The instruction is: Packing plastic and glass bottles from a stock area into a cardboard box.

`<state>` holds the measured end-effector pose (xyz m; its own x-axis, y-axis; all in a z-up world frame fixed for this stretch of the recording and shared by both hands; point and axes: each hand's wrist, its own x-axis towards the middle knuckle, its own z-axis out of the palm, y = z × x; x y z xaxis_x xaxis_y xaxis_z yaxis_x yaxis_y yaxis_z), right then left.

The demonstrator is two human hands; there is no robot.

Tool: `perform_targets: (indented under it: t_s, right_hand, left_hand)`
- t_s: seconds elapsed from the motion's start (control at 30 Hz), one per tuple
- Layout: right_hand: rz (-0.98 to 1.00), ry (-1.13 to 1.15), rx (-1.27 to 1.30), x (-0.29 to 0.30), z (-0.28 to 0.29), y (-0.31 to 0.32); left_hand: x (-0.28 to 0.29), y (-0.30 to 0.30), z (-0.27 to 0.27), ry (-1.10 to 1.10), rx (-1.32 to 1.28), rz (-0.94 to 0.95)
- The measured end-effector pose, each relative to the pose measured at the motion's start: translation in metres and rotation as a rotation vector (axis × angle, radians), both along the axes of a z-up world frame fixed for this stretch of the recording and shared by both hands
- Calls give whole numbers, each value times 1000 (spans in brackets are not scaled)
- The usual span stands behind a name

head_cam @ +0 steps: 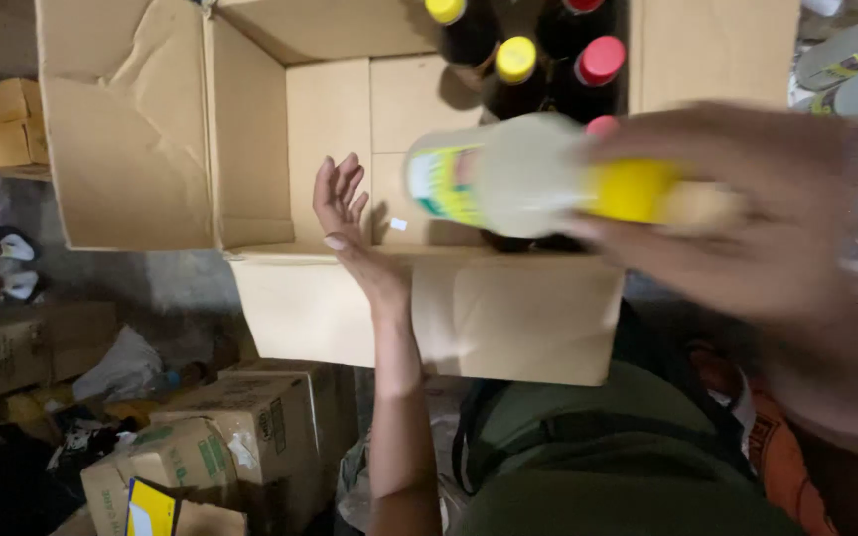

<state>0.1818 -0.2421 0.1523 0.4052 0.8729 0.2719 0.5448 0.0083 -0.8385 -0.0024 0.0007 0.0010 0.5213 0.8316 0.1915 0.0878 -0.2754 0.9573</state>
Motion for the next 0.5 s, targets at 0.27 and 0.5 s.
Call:
perform_targets:
  t_s: [0.27, 0.5]
  right_hand:
    - [74, -284, -281, -47, -84, 127]
    - [150, -383, -497, -54, -104, 140]
  left_hand:
    - [-7, -2, 20, 191, 123, -368]
    - [1, 1, 23, 575, 214, -406]
